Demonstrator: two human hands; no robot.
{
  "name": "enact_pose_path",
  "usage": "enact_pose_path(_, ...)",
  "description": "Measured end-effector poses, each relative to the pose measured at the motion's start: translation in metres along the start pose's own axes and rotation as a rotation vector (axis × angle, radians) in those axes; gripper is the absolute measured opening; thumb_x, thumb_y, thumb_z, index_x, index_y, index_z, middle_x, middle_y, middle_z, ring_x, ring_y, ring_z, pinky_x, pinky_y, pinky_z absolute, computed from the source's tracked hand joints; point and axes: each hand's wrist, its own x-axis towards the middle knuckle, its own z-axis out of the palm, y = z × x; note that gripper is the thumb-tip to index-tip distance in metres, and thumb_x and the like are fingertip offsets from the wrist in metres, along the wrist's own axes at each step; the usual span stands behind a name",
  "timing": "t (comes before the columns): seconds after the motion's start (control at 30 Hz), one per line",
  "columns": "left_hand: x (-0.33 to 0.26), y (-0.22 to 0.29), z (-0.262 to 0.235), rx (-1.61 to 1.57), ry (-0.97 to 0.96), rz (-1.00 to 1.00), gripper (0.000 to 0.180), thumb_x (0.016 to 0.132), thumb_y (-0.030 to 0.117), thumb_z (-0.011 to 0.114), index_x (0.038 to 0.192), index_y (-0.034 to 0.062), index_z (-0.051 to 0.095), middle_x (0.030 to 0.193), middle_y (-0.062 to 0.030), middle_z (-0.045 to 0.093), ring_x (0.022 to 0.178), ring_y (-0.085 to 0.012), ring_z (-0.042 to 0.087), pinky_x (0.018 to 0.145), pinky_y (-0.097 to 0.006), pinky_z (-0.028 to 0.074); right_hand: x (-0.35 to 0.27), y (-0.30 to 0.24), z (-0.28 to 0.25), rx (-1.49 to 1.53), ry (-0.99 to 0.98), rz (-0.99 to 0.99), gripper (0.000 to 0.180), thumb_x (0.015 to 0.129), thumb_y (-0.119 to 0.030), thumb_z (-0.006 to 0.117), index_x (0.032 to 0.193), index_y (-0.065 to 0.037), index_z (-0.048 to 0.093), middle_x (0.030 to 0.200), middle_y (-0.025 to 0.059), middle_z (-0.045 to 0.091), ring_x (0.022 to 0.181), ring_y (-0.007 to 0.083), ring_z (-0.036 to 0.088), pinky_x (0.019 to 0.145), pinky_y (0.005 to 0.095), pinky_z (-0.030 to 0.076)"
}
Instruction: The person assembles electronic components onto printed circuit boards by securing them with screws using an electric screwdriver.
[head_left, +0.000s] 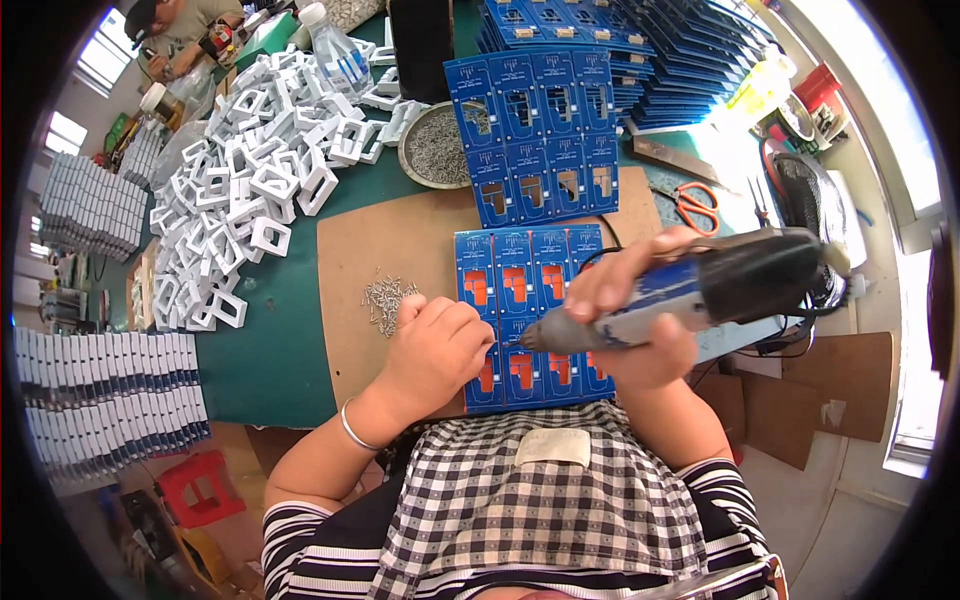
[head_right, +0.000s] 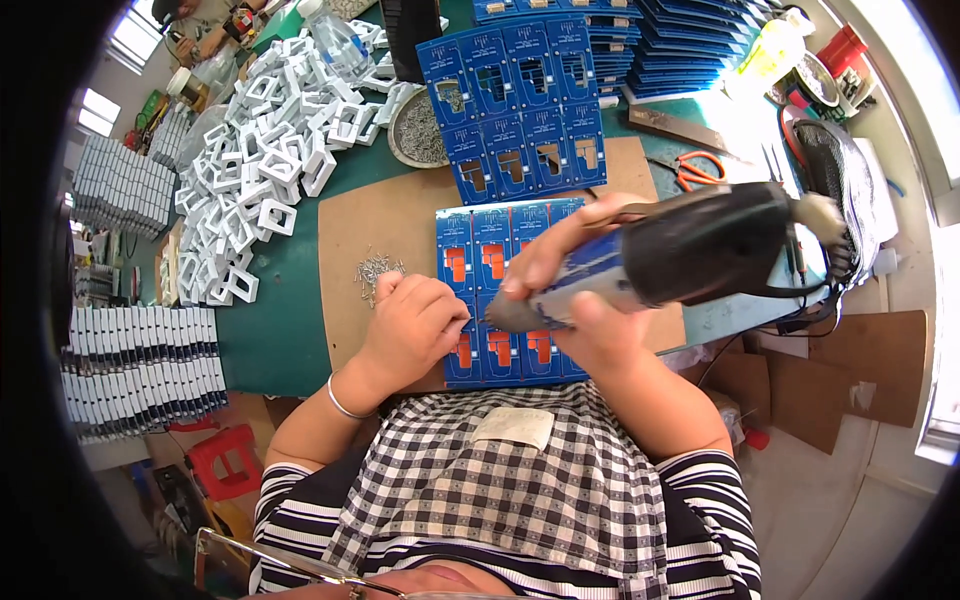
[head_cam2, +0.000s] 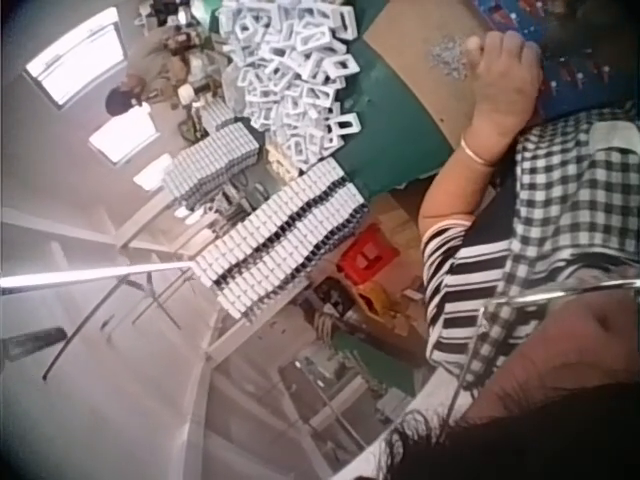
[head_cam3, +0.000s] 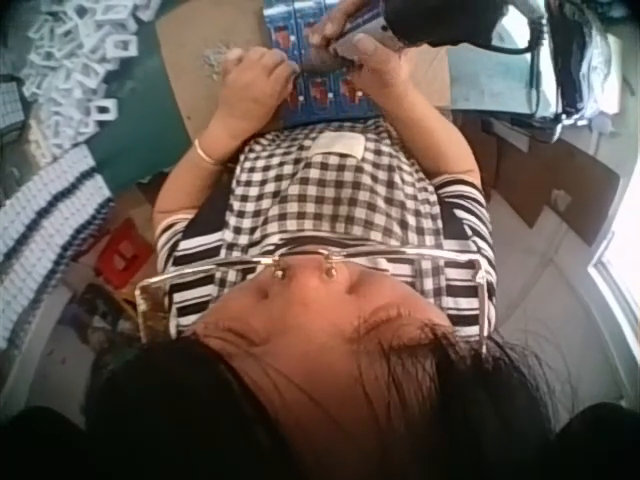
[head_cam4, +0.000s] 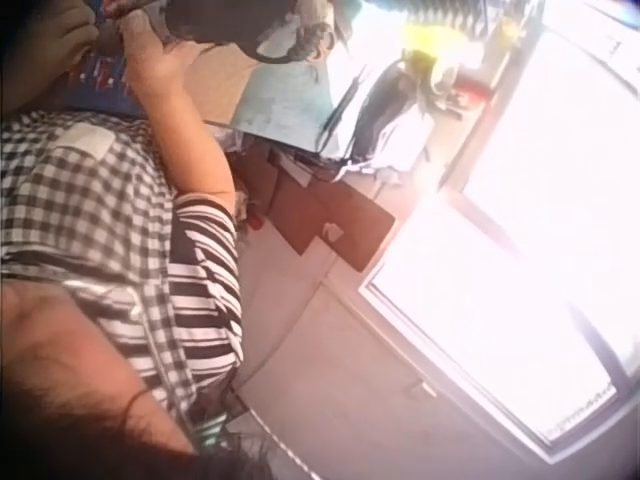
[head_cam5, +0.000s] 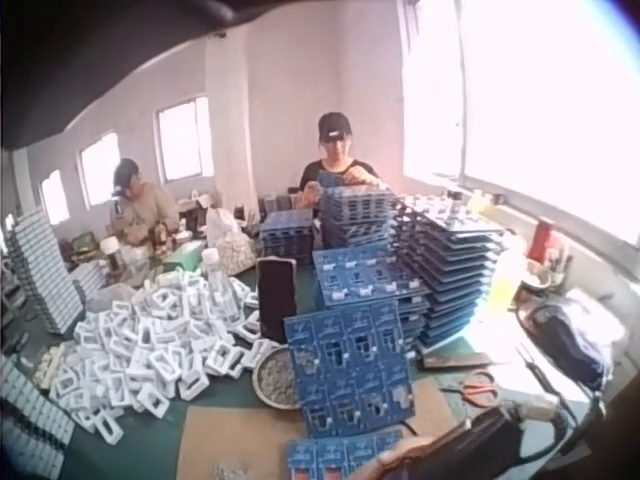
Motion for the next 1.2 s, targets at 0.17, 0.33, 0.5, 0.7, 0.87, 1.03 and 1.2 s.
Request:
enact_pose_path(0.17,0.002,0.008,-0.003,-0.035,-0.073,0.017,0.019,0.070,0.010,0.072,0.085,0.0141,0.061,0.089,0.0009,0.055,0.088,-0.0176,0.054,0.082,-0.038,0.033,0.003,-0.017,-0.007,-0.100,-0.007,-0.017,0.062,0.080,-0.027,0.075,0.125,-0.009,0.036,0.082,0.0131,0.060,0.074,0.0258,0.064,0.071,0.0405,0.054)
enact_pose_path(0.33,0.006,0.009,-0.004,0.010,-0.144,0.042,0.019,0.070,0.010,0.071,0.085,0.0141,0.061,0.089,0.0001,0.054,0.089,-0.0180,0.053,0.083,-0.038,0.033,-0.004,-0.013,-0.008,-0.101,-0.045,0.016,0.061,0.081,-0.024,0.075,0.125,-0.008,0.035,0.084,0.0129,0.060,0.076,0.0236,0.064,0.073,0.0384,0.055)
enact_pose_path(0.5,0.017,0.012,-0.011,0.093,-0.253,0.114,0.018,0.071,0.010,0.068,0.085,0.0138,0.059,0.085,-0.0003,0.051,0.087,-0.0181,0.050,0.083,-0.037,0.033,-0.005,-0.010,-0.011,-0.097,-0.136,-0.022,0.058,0.080,-0.014,0.071,0.125,-0.008,0.035,0.086,0.0129,0.060,0.078,0.0240,0.064,0.074,0.0382,0.054)
enact_pose_path(0.7,0.028,0.014,-0.015,0.220,-0.319,0.202,0.010,0.074,0.016,0.063,0.081,0.0134,0.056,0.082,0.0001,0.047,0.084,-0.0171,0.048,0.083,-0.035,0.034,-0.008,-0.009,-0.008,-0.301,-0.187,-0.033,0.058,0.084,-0.034,0.072,0.121,-0.011,0.033,0.081,0.0086,0.056,0.072,0.0236,0.062,0.068,0.0392,0.053)
enact_pose_path(0.87,0.027,0.016,-0.014,0.194,-0.240,0.201,0.004,0.075,0.015,0.060,0.075,0.0140,0.056,0.077,0.0003,0.047,0.082,-0.0157,0.050,0.087,-0.035,0.036,-0.005,-0.010,-0.011,-0.327,-0.335,-0.093,0.061,0.071,0.000,0.067,0.123,-0.003,0.034,0.086,0.0157,0.061,0.078,0.0230,0.065,0.074,0.0341,0.054)
enact_pose_path(1.03,0.010,0.009,-0.005,0.062,-0.108,0.120,0.010,0.076,0.016,0.063,0.085,0.0132,0.064,0.086,0.0019,0.056,0.090,-0.0152,0.053,0.086,-0.036,0.035,-0.004,-0.002,-0.008,-0.271,-0.342,-0.091,0.065,0.069,0.000,0.068,0.124,-0.003,0.035,0.085,0.0157,0.062,0.078,0.0228,0.066,0.073,0.0326,0.054)
enact_pose_path(1.2,0.003,0.009,-0.001,-0.008,-0.035,0.039,0.013,0.076,0.016,0.065,0.088,0.0139,0.066,0.090,0.0023,0.058,0.092,-0.0153,0.055,0.085,-0.037,0.034,-0.001,-0.006,0.000,-0.300,-0.359,0.062,0.054,0.085,-0.023,0.070,0.120,-0.010,0.032,0.085,0.0115,0.058,0.078,0.0263,0.064,0.073,0.0425,0.054)
